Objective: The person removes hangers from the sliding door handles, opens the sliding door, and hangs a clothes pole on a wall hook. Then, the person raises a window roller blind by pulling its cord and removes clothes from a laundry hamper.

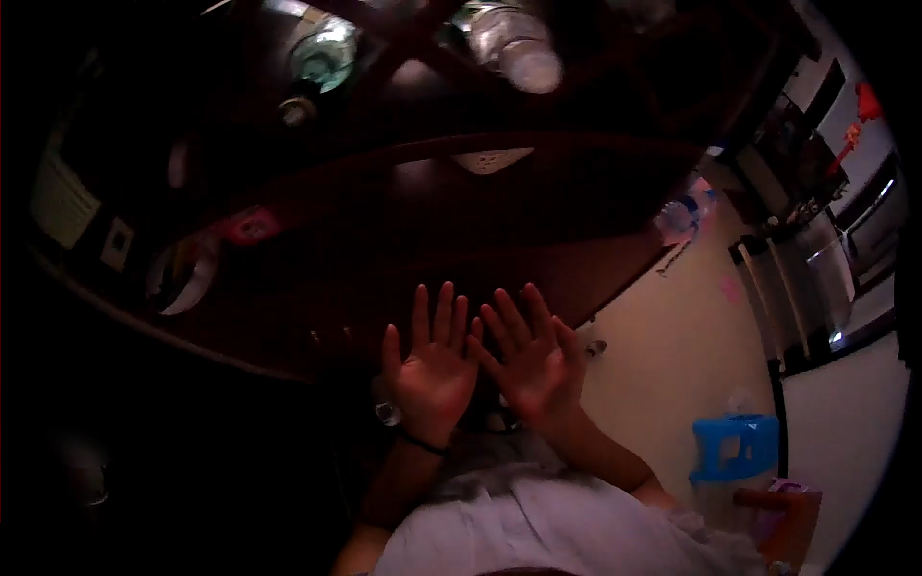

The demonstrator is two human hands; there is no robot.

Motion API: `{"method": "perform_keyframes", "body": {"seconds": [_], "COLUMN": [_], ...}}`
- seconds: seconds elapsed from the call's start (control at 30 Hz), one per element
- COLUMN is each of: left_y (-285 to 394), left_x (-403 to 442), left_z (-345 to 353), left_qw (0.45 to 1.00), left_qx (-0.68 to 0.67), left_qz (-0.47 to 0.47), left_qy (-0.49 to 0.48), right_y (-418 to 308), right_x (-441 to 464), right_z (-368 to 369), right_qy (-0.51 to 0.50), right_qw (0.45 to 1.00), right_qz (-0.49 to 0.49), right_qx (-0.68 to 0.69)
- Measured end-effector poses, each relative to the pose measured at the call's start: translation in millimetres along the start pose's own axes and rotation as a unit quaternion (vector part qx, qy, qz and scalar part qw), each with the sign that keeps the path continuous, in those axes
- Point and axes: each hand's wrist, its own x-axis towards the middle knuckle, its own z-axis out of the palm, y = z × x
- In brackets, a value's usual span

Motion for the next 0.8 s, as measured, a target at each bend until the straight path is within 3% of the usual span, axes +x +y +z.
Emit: {"method": "perform_keyframes", "body": {"seconds": [0.53, 0.8], "left_y": [-41.9, -45.0], "left_x": [-6.0, -3.6], "left_z": [24.9, 20.5], "left_qw": [0.995, 0.997], "left_qx": [0.095, 0.061], "left_qz": [0.026, 0.037], "left_qy": [0.004, -0.017], "right_y": [-34.3, -36.9], "right_x": [-15.4, -11.6], "right_z": [-3.0, -6.1], "right_qy": [-0.023, -0.051], "right_qw": [0.996, 0.996], "right_qz": [0.044, 0.054], "right_qx": [0.078, 0.043]}}
